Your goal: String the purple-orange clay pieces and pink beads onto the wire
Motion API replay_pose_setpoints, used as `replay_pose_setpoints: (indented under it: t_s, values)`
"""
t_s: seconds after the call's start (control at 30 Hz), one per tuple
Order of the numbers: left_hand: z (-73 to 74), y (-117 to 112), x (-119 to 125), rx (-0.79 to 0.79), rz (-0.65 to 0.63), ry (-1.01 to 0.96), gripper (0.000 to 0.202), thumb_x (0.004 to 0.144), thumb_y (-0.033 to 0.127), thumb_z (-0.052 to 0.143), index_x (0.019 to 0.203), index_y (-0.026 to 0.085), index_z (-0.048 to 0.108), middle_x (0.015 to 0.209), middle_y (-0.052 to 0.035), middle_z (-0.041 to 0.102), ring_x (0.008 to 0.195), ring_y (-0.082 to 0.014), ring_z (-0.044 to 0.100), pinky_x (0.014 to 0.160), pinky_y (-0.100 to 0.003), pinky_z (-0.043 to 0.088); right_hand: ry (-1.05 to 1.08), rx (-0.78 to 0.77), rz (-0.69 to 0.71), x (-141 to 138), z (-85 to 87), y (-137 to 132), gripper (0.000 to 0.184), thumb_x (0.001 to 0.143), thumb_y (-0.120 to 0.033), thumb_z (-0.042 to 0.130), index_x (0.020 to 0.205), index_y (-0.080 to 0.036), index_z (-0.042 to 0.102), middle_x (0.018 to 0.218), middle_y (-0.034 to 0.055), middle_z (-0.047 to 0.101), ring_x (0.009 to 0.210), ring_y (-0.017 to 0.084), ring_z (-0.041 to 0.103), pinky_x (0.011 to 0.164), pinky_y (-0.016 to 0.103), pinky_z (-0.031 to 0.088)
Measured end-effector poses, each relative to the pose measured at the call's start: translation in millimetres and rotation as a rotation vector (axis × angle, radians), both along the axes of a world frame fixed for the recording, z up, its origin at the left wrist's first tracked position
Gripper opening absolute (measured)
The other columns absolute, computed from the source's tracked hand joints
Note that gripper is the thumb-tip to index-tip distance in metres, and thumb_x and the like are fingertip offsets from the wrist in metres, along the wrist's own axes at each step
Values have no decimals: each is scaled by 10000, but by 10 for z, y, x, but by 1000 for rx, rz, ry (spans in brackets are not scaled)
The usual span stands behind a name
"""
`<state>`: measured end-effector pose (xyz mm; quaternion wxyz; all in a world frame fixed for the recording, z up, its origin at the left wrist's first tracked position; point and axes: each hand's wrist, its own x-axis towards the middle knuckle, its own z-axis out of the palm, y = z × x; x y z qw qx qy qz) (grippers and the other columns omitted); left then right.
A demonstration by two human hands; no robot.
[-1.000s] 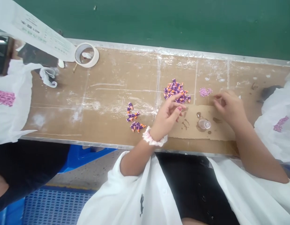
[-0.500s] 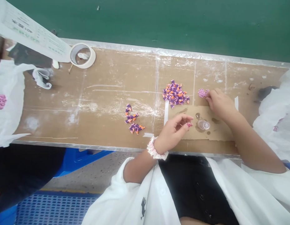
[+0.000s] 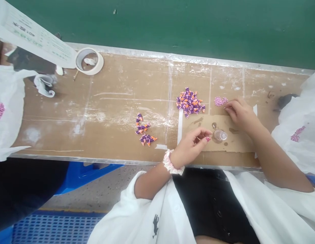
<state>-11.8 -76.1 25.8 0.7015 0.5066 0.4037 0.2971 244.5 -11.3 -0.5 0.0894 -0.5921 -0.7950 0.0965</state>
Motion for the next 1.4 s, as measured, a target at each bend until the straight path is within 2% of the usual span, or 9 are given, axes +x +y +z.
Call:
replay_pose_setpoints:
  t_s: [0.13,0.37,0.47,0.6,0.73,0.83,1.0,1.2,1.4]
  values:
    - [7,10,11,2,-9,8,181,899,249,528,1023,148,612,961,-70,661,870,-136,597,780,-263,478,-21,33,27,-14,-23,9,180,946,-261,421,884,-228,587,936,80,633,849,218,602,737,356,487]
    - [-18,15,25,-10,7,16,201,896,280,538,1031,157,622,970,-71,663,888,-147,601,786,-268,485,-221,1,60,-20,-32,82,230,959,-284,356,899,-181,553,942,137,599,815,246,560,550,327,358]
    - [5,32,31,49,37,34,183,884,277,562,1004,163,637,952,-65,674,866,-145,607,764,-258,487,25,-5,76,-110,137,-13,129,929,-251,412,845,-212,500,869,84,577,732,200,537,577,322,396]
    - [74,48,53,110,63,28,157,868,311,608,903,171,668,874,-42,696,778,-134,605,709,-243,474,387,-54,298,-359,479,-315,56,920,-184,469,886,-227,482,810,29,539,690,151,523,594,286,425]
    - [139,26,78,88,42,-2,210,858,349,626,781,156,657,748,-16,653,667,-106,538,646,-226,440,383,-33,447,-526,697,-564,129,891,-111,512,955,-224,514,881,43,573,723,143,571,589,257,446]
    - [163,13,75,40,-15,-49,235,865,360,606,775,144,630,745,-18,624,671,-104,523,643,-227,429,326,17,481,-525,752,-632,137,892,-120,514,968,-233,530,862,36,593,693,144,571,573,257,445]
    - [169,50,30,-25,-167,-168,215,881,329,565,782,140,588,728,-8,560,655,-96,467,628,-232,391,319,-52,511,-500,824,-665,154,904,-99,481,955,-234,535,842,28,598,657,127,540,550,246,443]
    - [154,28,61,-28,-162,-321,255,899,358,534,744,156,527,687,5,499,641,-95,445,634,-237,394,467,67,399,-597,833,-783,191,884,-78,535,988,-236,558,860,43,618,748,139,618,630,250,517]
    - [111,-27,136,258,-6,-290,172,914,245,481,757,179,499,693,9,496,661,-103,471,661,-237,429,734,34,145,-748,826,-899,321,824,-18,594,1040,-254,572,852,25,646,766,143,649,654,265,558]
